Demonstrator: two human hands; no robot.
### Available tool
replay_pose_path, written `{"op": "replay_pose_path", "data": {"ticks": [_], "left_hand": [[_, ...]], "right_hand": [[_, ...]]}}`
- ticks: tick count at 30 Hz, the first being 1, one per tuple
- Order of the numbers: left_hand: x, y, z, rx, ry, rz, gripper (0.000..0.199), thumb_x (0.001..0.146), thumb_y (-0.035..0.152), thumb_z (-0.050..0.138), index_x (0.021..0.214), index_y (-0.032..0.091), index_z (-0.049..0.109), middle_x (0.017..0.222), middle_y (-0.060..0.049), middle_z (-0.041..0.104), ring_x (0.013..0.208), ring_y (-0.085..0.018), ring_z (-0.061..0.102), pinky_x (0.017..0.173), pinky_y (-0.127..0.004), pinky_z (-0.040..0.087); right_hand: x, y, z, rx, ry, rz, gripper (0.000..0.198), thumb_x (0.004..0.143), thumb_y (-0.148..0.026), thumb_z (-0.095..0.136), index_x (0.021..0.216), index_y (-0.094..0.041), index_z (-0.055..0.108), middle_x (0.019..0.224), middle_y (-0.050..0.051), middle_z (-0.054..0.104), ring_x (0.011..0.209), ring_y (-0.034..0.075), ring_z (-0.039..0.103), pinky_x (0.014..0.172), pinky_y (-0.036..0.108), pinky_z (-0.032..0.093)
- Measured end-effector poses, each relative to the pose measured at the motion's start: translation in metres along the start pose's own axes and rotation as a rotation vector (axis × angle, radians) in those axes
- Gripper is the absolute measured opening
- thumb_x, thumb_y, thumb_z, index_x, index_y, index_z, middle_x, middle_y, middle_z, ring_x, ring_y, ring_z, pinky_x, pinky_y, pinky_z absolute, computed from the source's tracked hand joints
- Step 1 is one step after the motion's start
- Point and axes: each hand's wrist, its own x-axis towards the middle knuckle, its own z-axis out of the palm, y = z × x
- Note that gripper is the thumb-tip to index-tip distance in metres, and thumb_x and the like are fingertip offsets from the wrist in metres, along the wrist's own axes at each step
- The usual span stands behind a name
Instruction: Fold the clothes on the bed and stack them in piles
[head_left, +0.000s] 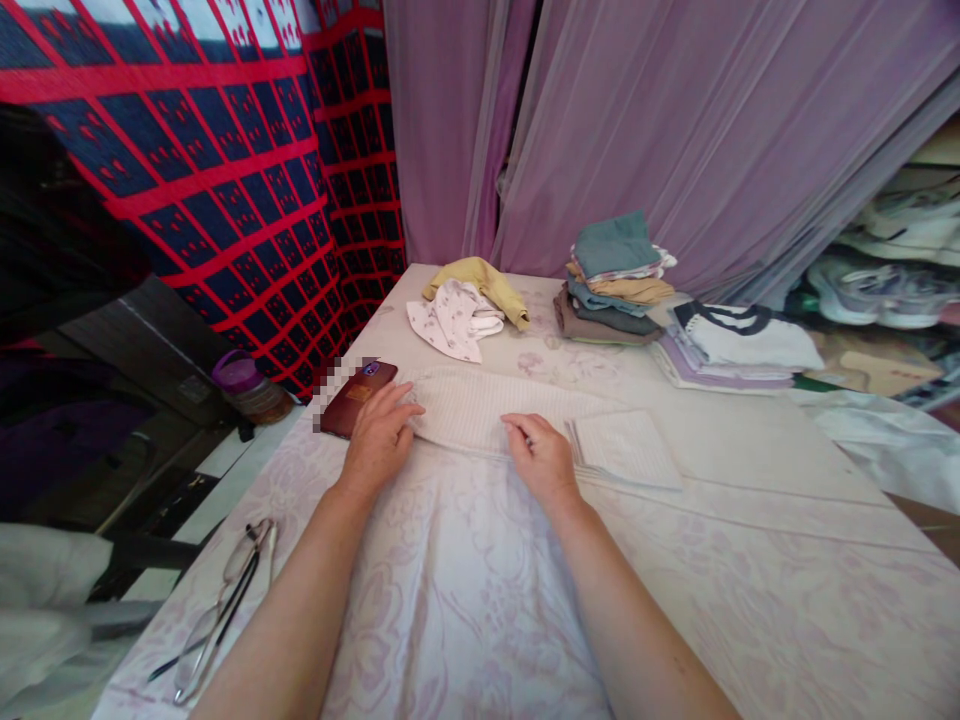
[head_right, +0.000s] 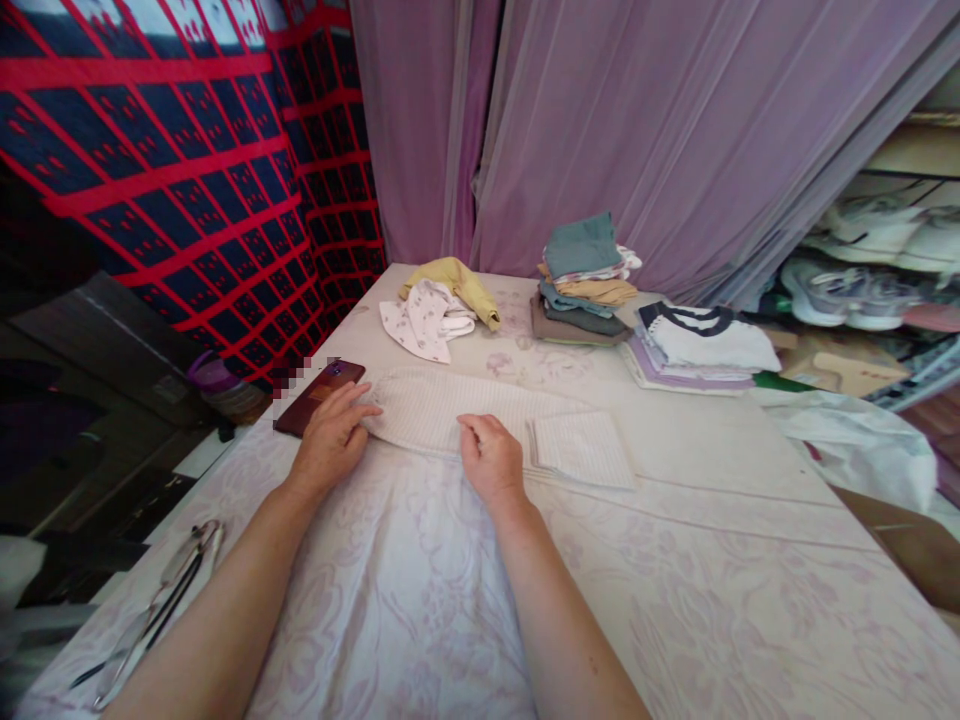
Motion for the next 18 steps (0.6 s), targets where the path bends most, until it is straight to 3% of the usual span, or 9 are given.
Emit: {"op": "replay_pose_path", "data": {"ticks": [3, 6, 9, 18], "left_hand": [[-0.001, 0.007, 0.009, -0.111, -0.137, 0.131, 0.041, 0.073, 0.006, 0.044, 0.099, 0.026, 0.069, 0.118, -0.002, 0.066, 0.119, -0.021, 0.052, 0.105, -0.048, 0.036], [-0.003, 0.006, 0.02, -0.157, -0.233, 0.175, 0.04, 0.073, 0.005, 0.044, 0.096, 0.026, 0.069, 0.112, -0.001, 0.069, 0.114, -0.02, 0.056, 0.103, -0.047, 0.04], [-0.005, 0.001, 0.027, -0.169, -0.224, 0.171, 0.039, 0.074, 0.006, 0.043, 0.095, 0.025, 0.069, 0.112, -0.001, 0.069, 0.113, -0.02, 0.056, 0.101, -0.046, 0.041], [-0.005, 0.002, 0.026, -0.205, -0.199, 0.16, 0.036, 0.073, 0.008, 0.045, 0.095, 0.025, 0.068, 0.109, -0.002, 0.069, 0.11, -0.02, 0.058, 0.1, -0.045, 0.042]], "right_hand": [[0.004, 0.008, -0.011, 0.033, 0.014, 0.119, 0.027, 0.085, -0.027, 0.045, 0.098, -0.023, 0.069, 0.096, 0.004, 0.07, 0.083, 0.016, 0.063, 0.078, 0.029, 0.047], [0.0, 0.007, -0.011, -0.049, -0.147, 0.059, 0.021, 0.085, -0.029, 0.049, 0.088, -0.025, 0.069, 0.088, 0.002, 0.07, 0.078, 0.015, 0.062, 0.073, 0.026, 0.044], [-0.008, 0.002, -0.006, -0.174, -0.263, -0.031, 0.015, 0.082, -0.026, 0.054, 0.08, -0.024, 0.068, 0.079, 0.0, 0.067, 0.076, 0.014, 0.06, 0.068, 0.024, 0.04], [-0.018, 0.014, -0.027, -0.32, -0.241, -0.093, 0.021, 0.077, -0.014, 0.053, 0.091, -0.023, 0.067, 0.094, 0.003, 0.065, 0.091, 0.017, 0.057, 0.079, 0.028, 0.041]]}}
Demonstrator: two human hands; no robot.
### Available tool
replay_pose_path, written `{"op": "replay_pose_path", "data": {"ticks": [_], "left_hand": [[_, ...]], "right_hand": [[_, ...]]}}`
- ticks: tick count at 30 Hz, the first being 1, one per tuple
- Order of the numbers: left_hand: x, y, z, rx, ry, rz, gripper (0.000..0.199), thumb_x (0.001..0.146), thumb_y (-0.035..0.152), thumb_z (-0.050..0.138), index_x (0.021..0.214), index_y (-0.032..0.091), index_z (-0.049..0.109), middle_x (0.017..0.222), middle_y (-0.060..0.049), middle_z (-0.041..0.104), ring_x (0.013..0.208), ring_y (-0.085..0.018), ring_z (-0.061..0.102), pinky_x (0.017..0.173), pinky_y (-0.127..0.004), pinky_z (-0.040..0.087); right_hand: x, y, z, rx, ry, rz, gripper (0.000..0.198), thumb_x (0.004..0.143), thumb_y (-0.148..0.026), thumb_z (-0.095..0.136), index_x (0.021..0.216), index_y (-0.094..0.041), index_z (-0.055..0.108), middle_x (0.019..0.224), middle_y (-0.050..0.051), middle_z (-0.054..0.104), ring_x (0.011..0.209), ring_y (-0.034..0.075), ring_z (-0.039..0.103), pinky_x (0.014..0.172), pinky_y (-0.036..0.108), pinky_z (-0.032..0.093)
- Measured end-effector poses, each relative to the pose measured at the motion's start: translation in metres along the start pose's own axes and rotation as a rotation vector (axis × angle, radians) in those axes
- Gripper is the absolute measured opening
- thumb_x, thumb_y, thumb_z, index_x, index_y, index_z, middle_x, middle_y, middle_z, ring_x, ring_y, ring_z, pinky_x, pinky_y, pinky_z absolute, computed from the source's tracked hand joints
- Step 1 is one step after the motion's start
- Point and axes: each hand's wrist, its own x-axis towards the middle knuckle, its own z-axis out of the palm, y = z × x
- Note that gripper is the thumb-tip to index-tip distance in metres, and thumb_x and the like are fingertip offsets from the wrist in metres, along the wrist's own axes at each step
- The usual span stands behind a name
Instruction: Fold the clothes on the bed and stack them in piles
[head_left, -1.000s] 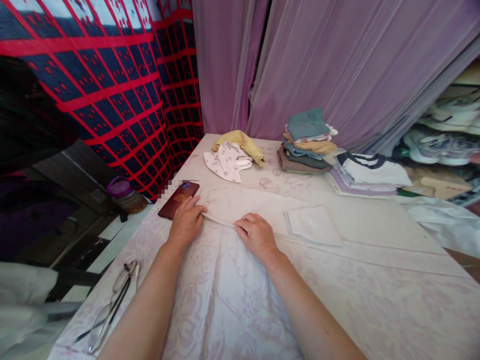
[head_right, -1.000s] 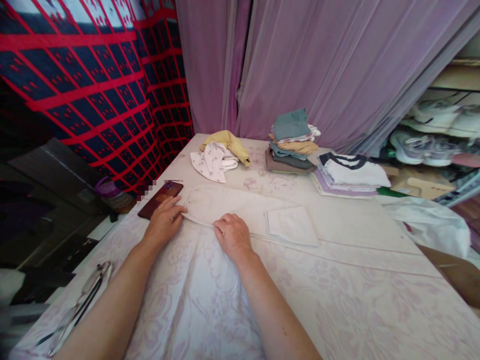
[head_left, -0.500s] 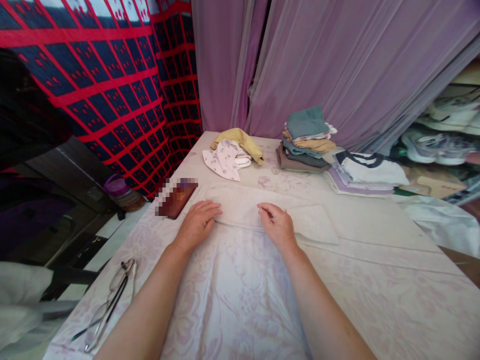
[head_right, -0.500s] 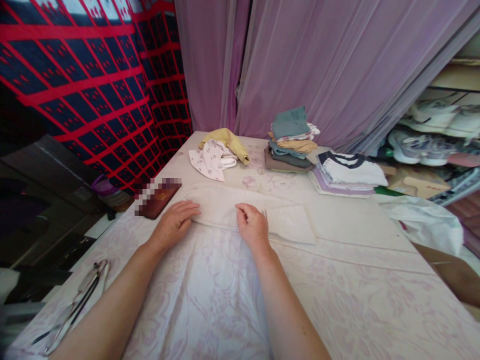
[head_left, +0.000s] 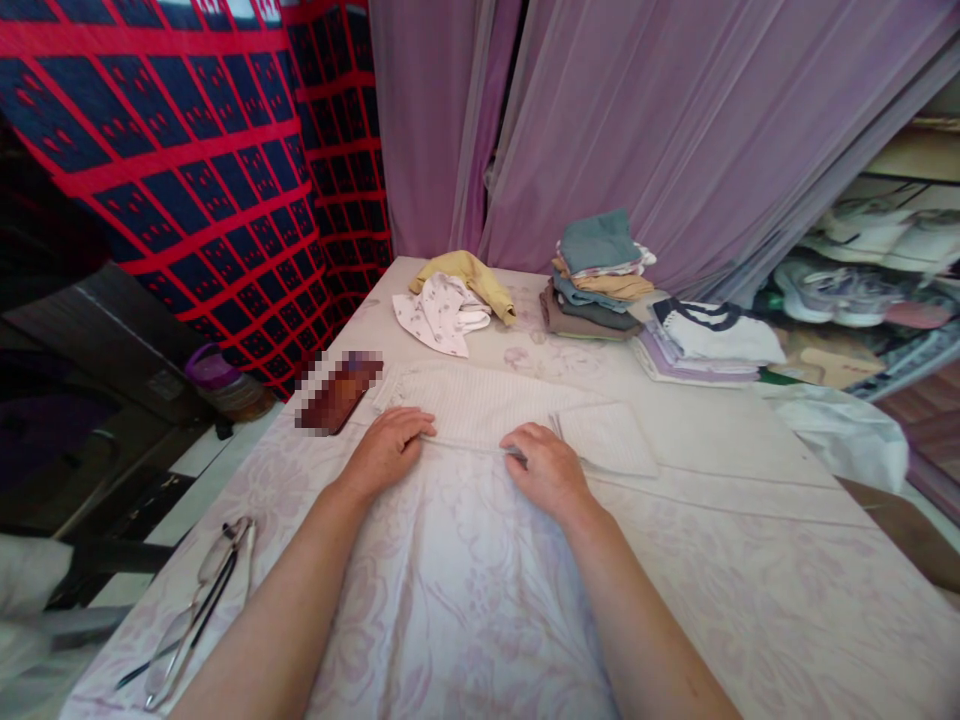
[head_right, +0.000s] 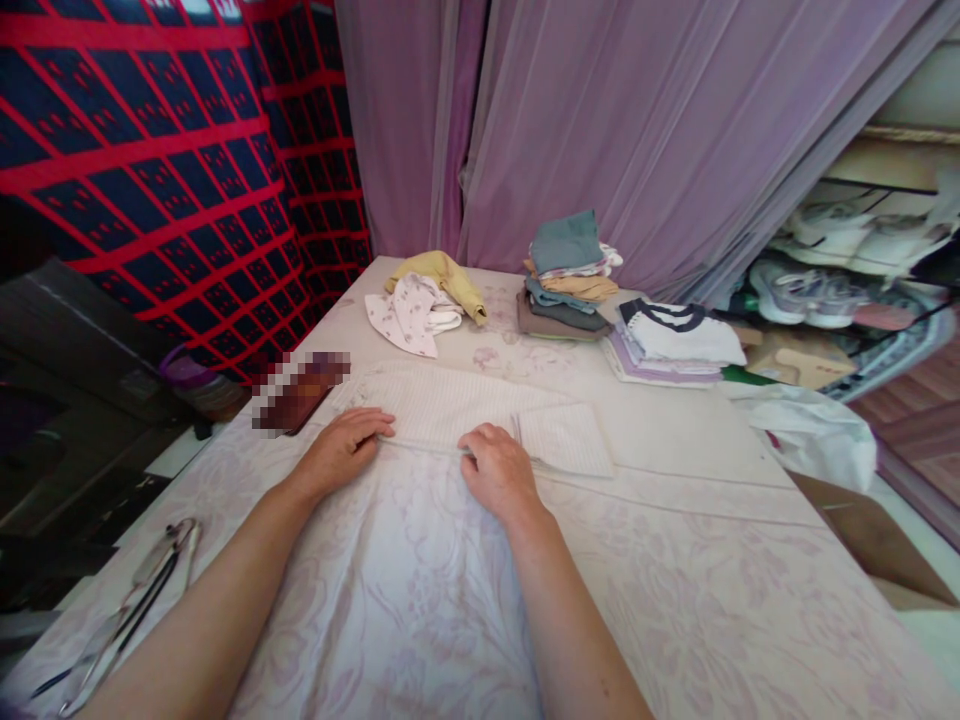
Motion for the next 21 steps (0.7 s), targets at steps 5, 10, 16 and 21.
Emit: {"op": "replay_pose_path", "data": {"ticks": [5, 10, 16, 21], "left_hand": [[0.0, 0.0, 0.0, -0.024, 0.002, -0.002, 0.02, 0.081, 0.02, 0.053, 0.093, 0.026, 0.068, 0.108, -0.003, 0.07, 0.109, -0.021, 0.058, 0.099, -0.045, 0.041], [0.001, -0.001, -0.001, -0.04, 0.014, 0.009, 0.016, 0.086, 0.026, 0.052, 0.09, 0.025, 0.067, 0.106, -0.003, 0.07, 0.108, -0.021, 0.059, 0.098, -0.043, 0.042], [0.002, 0.002, -0.003, 0.006, -0.014, 0.014, 0.016, 0.082, 0.02, 0.051, 0.088, 0.024, 0.066, 0.107, -0.003, 0.069, 0.108, -0.021, 0.058, 0.099, -0.044, 0.041], [0.001, 0.006, -0.005, 0.061, -0.033, 0.014, 0.022, 0.078, 0.015, 0.049, 0.091, 0.023, 0.065, 0.111, -0.004, 0.068, 0.111, -0.021, 0.056, 0.102, -0.043, 0.039]], "right_hand": [[-0.001, 0.003, -0.001, 0.042, 0.006, 0.02, 0.017, 0.083, -0.016, 0.051, 0.083, -0.022, 0.067, 0.089, 0.003, 0.066, 0.087, 0.016, 0.058, 0.076, 0.026, 0.041], [-0.003, 0.002, -0.006, 0.08, 0.013, 0.006, 0.016, 0.084, -0.017, 0.05, 0.083, -0.022, 0.065, 0.087, 0.002, 0.064, 0.084, 0.015, 0.058, 0.073, 0.025, 0.041], [-0.006, 0.003, -0.001, 0.095, -0.008, -0.002, 0.019, 0.08, -0.015, 0.051, 0.081, -0.023, 0.068, 0.085, 0.002, 0.066, 0.084, 0.016, 0.059, 0.074, 0.027, 0.042], [-0.007, 0.022, -0.012, 0.23, 0.147, 0.05, 0.03, 0.076, -0.008, 0.045, 0.086, -0.022, 0.069, 0.089, 0.002, 0.067, 0.084, 0.015, 0.061, 0.078, 0.027, 0.045]]}}
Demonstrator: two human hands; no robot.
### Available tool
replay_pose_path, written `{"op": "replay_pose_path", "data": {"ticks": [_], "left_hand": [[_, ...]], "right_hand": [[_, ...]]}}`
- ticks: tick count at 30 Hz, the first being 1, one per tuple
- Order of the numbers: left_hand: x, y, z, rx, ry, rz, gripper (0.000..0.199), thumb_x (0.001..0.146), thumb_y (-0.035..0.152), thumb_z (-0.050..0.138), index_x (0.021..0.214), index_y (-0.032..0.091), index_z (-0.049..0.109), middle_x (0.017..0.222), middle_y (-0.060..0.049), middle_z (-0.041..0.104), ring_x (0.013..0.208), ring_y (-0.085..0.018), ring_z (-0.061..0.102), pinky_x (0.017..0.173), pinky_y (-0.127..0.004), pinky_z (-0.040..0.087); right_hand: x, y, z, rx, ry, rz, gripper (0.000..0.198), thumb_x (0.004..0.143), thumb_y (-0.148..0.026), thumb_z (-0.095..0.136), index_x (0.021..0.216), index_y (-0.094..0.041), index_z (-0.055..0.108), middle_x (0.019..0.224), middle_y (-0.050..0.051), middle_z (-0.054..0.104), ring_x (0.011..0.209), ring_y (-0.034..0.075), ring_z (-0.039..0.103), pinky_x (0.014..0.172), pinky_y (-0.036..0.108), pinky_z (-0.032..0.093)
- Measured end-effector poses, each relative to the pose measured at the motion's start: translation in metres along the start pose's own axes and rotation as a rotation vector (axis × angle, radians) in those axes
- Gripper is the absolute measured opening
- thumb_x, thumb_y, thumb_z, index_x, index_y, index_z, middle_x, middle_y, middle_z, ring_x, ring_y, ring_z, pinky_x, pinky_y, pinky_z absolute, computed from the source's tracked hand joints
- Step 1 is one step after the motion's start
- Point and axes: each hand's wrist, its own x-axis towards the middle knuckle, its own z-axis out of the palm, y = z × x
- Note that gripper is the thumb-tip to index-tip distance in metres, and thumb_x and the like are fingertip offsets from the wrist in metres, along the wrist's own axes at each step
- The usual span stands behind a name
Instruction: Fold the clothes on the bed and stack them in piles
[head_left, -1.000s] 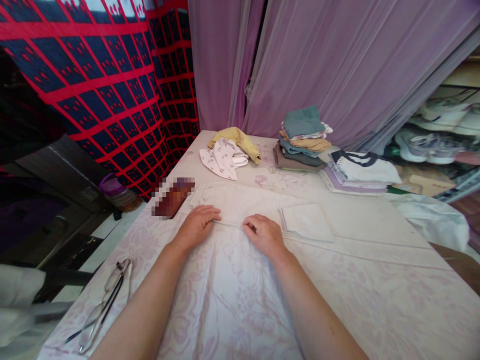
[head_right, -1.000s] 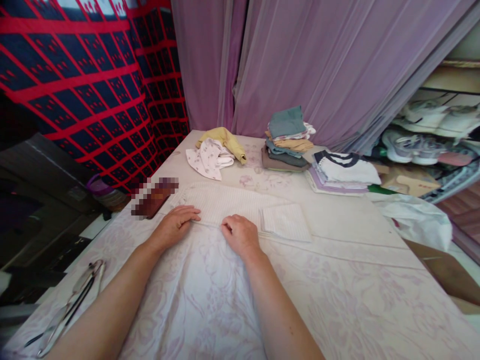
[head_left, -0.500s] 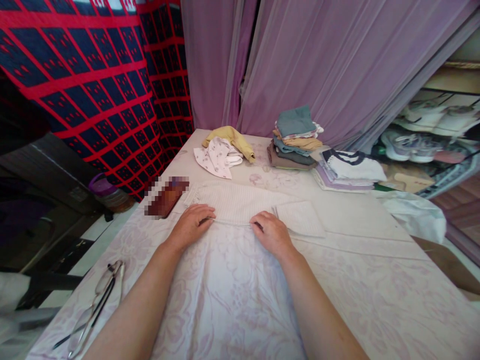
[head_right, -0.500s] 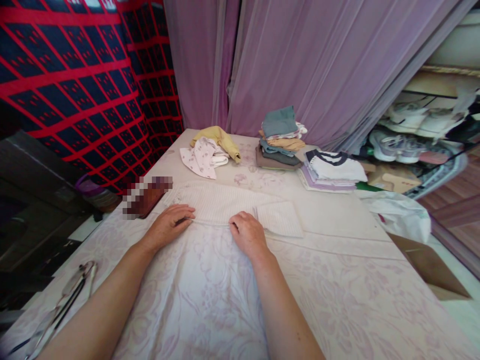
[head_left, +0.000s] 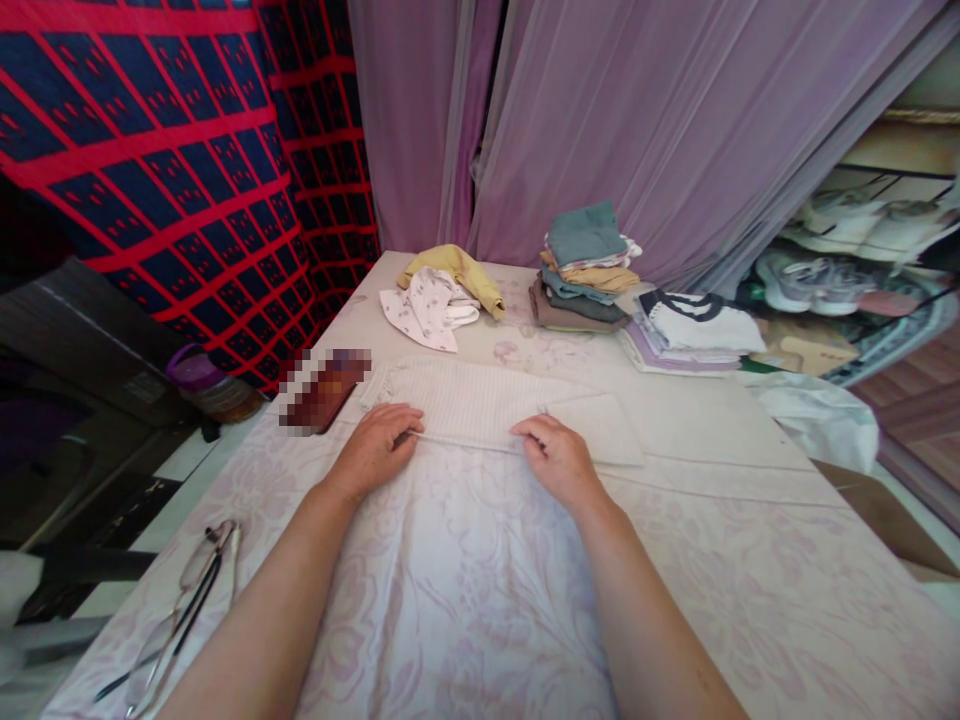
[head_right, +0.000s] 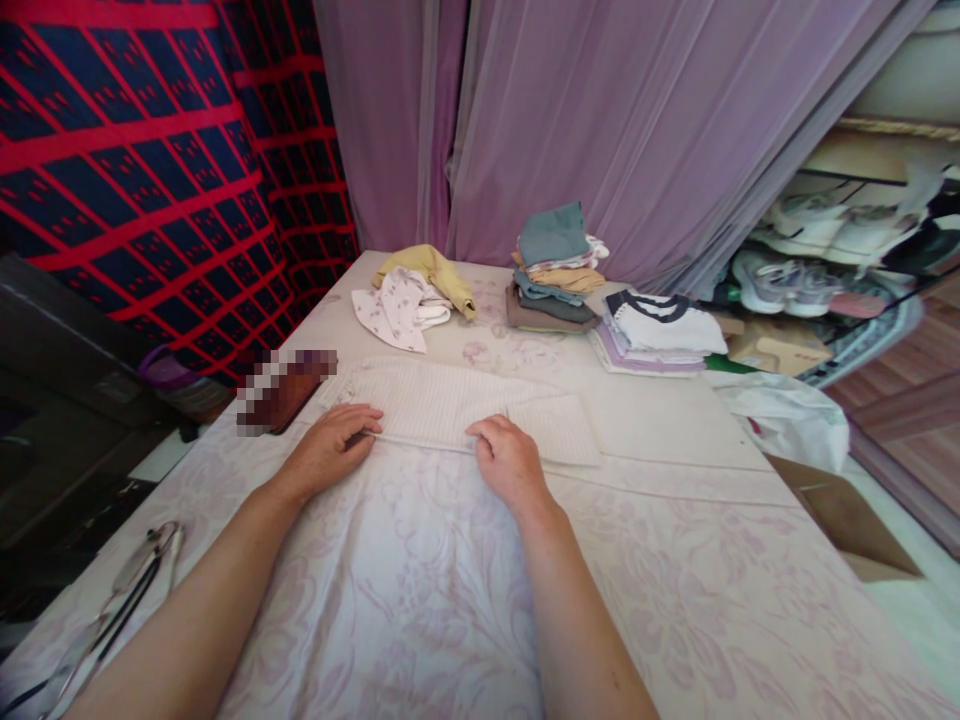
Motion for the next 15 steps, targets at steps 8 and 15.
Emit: {"op": "replay_pose_path", "data": {"ticks": [8, 15], "left_hand": [[0.001, 0.012, 0.002, 0.089, -0.043, 0.016, 0.021, 0.085, 0.028, 0.054, 0.103, 0.025, 0.066, 0.118, -0.003, 0.066, 0.118, -0.022, 0.053, 0.109, -0.048, 0.027], [0.003, 0.008, 0.009, 0.059, -0.014, -0.005, 0.019, 0.088, 0.028, 0.052, 0.098, 0.025, 0.068, 0.113, -0.003, 0.068, 0.112, -0.021, 0.057, 0.106, -0.047, 0.032]], "right_hand": [[-0.005, 0.011, -0.029, -0.27, -0.063, -0.091, 0.017, 0.077, -0.015, 0.056, 0.082, -0.024, 0.069, 0.095, 0.003, 0.067, 0.092, 0.02, 0.056, 0.079, 0.033, 0.04], [-0.014, 0.015, -0.016, -0.277, -0.075, -0.053, 0.013, 0.082, -0.018, 0.057, 0.078, -0.023, 0.069, 0.096, 0.003, 0.067, 0.094, 0.019, 0.053, 0.08, 0.034, 0.034]]}}
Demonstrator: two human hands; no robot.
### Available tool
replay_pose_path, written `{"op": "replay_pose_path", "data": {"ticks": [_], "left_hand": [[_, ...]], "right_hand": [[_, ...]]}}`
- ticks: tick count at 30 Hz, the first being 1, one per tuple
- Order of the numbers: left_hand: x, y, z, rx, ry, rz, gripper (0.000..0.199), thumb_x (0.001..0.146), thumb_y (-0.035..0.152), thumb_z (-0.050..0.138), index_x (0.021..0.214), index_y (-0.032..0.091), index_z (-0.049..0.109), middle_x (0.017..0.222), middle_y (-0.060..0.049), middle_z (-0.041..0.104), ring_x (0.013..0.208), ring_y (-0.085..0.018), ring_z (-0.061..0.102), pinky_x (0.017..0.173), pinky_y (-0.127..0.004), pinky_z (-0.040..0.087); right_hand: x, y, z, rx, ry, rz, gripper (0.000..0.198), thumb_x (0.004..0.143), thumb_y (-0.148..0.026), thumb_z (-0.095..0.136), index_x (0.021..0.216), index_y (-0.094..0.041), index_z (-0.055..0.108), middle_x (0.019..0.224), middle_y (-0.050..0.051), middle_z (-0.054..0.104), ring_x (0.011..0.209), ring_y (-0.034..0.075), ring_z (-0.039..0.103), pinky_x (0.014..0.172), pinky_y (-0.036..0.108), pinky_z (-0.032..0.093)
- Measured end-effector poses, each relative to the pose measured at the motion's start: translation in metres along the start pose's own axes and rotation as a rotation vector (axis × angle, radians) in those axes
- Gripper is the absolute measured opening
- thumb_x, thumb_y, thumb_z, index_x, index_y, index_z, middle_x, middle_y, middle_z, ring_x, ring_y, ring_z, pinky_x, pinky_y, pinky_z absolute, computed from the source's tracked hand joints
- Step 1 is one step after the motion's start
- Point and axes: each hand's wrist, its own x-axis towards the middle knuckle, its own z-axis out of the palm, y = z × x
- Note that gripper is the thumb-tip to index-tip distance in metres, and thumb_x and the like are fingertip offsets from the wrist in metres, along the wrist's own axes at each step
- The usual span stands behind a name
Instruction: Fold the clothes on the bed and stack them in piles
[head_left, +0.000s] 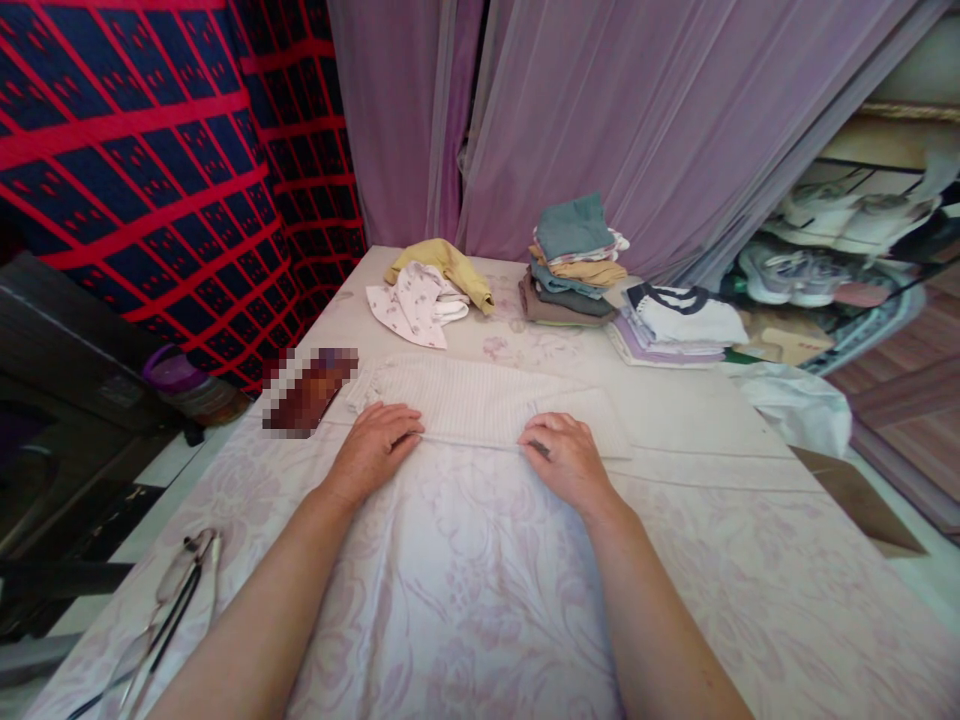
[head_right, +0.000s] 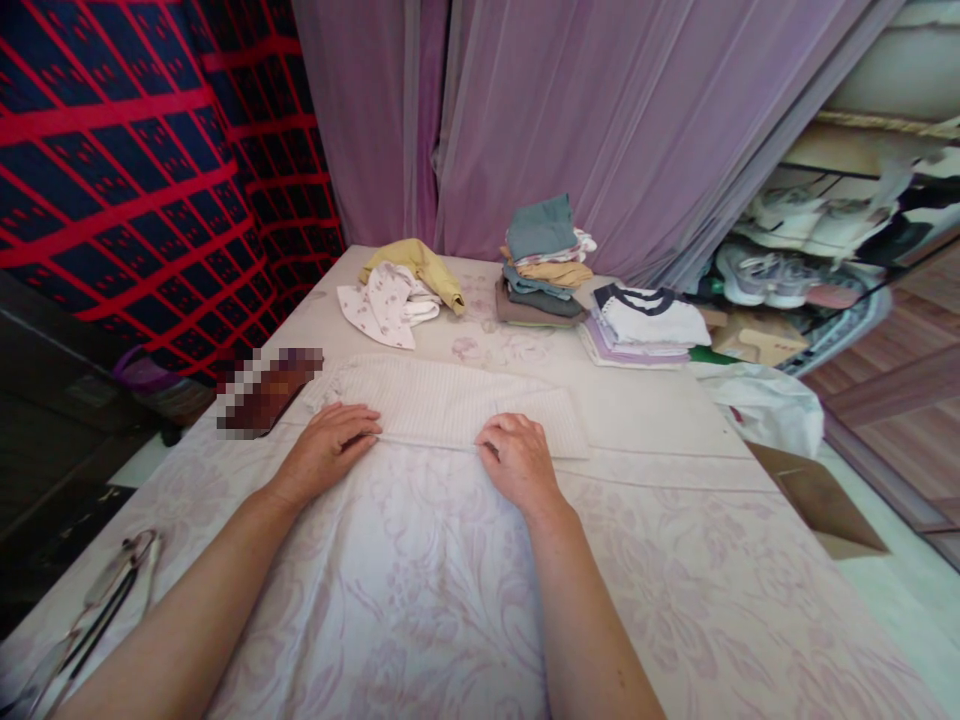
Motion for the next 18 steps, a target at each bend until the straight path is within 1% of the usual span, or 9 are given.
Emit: {"op": "replay_pose_path", "data": {"ticks": [3, 7, 10, 12, 14, 15, 16, 17, 18], "left_hand": [[0.0, 0.0, 0.001, 0.004, 0.001, -0.005, 0.021, 0.088, 0.029, 0.051, 0.099, 0.025, 0.069, 0.113, -0.003, 0.069, 0.112, -0.021, 0.057, 0.106, -0.046, 0.033], [0.001, 0.0, 0.0, 0.022, -0.014, -0.023, 0.026, 0.09, 0.031, 0.048, 0.104, 0.026, 0.069, 0.116, -0.003, 0.068, 0.115, -0.021, 0.056, 0.107, -0.047, 0.031], [0.0, -0.002, -0.004, 0.018, -0.016, -0.024, 0.029, 0.091, 0.034, 0.046, 0.107, 0.027, 0.069, 0.118, -0.003, 0.067, 0.119, -0.022, 0.053, 0.109, -0.048, 0.029], [0.0, -0.006, -0.011, 0.023, 0.074, -0.061, 0.031, 0.091, 0.034, 0.043, 0.106, 0.025, 0.069, 0.115, -0.003, 0.068, 0.118, -0.021, 0.054, 0.109, -0.045, 0.03], [-0.001, -0.011, -0.019, 0.059, 0.23, -0.164, 0.033, 0.091, 0.033, 0.041, 0.105, 0.022, 0.069, 0.114, -0.005, 0.068, 0.116, -0.02, 0.055, 0.107, -0.041, 0.034], [-0.001, -0.014, -0.023, 0.092, 0.298, -0.233, 0.033, 0.091, 0.033, 0.041, 0.105, 0.02, 0.068, 0.114, -0.006, 0.067, 0.114, -0.02, 0.056, 0.105, -0.039, 0.036], [-0.002, -0.016, -0.026, 0.13, 0.339, -0.308, 0.033, 0.09, 0.032, 0.041, 0.107, 0.018, 0.067, 0.116, -0.008, 0.067, 0.113, -0.021, 0.057, 0.103, -0.038, 0.038], [-0.003, -0.018, -0.03, 0.168, 0.347, -0.38, 0.034, 0.089, 0.032, 0.042, 0.109, 0.017, 0.066, 0.117, -0.01, 0.066, 0.112, -0.022, 0.057, 0.102, -0.037, 0.039], [-0.003, -0.019, -0.032, 0.2, 0.328, -0.449, 0.036, 0.089, 0.033, 0.044, 0.112, 0.015, 0.064, 0.117, -0.011, 0.065, 0.112, -0.023, 0.057, 0.099, -0.037, 0.041]], "right_hand": [[0.0, 0.001, 0.0, 0.033, 0.0, -0.006, 0.014, 0.081, -0.017, 0.056, 0.078, -0.023, 0.068, 0.097, 0.002, 0.067, 0.095, 0.019, 0.053, 0.081, 0.034, 0.033], [-0.001, 0.001, -0.001, 0.002, -0.029, 0.001, 0.016, 0.081, -0.018, 0.055, 0.075, -0.023, 0.068, 0.096, 0.002, 0.067, 0.095, 0.019, 0.054, 0.082, 0.035, 0.033], [0.0, -0.003, -0.002, -0.014, -0.026, -0.01, 0.016, 0.082, -0.021, 0.054, 0.08, -0.024, 0.069, 0.1, 0.003, 0.067, 0.097, 0.02, 0.055, 0.084, 0.037, 0.035], [0.003, -0.01, -0.002, -0.01, -0.009, -0.033, 0.02, 0.085, -0.024, 0.051, 0.091, -0.024, 0.07, 0.107, 0.004, 0.067, 0.102, 0.021, 0.055, 0.088, 0.038, 0.036], [0.008, -0.022, 0.001, -0.007, 0.001, -0.066, 0.031, 0.089, -0.028, 0.046, 0.113, -0.022, 0.064, 0.124, 0.007, 0.061, 0.115, 0.022, 0.051, 0.097, 0.04, 0.035], [0.011, -0.029, 0.004, -0.012, -0.004, -0.086, 0.038, 0.09, -0.03, 0.044, 0.125, -0.02, 0.057, 0.134, 0.008, 0.054, 0.123, 0.023, 0.046, 0.101, 0.042, 0.032], [0.013, -0.036, 0.008, -0.021, -0.021, -0.108, 0.046, 0.091, -0.032, 0.042, 0.134, -0.018, 0.048, 0.142, 0.01, 0.045, 0.131, 0.023, 0.038, 0.106, 0.044, 0.028], [0.015, -0.043, 0.012, -0.034, -0.05, -0.129, 0.052, 0.091, -0.035, 0.041, 0.14, -0.017, 0.04, 0.148, 0.011, 0.037, 0.136, 0.024, 0.03, 0.109, 0.046, 0.023], [0.017, -0.049, 0.018, -0.044, -0.091, -0.15, 0.056, 0.092, -0.037, 0.04, 0.143, -0.016, 0.034, 0.151, 0.011, 0.03, 0.139, 0.024, 0.025, 0.112, 0.047, 0.019]]}}
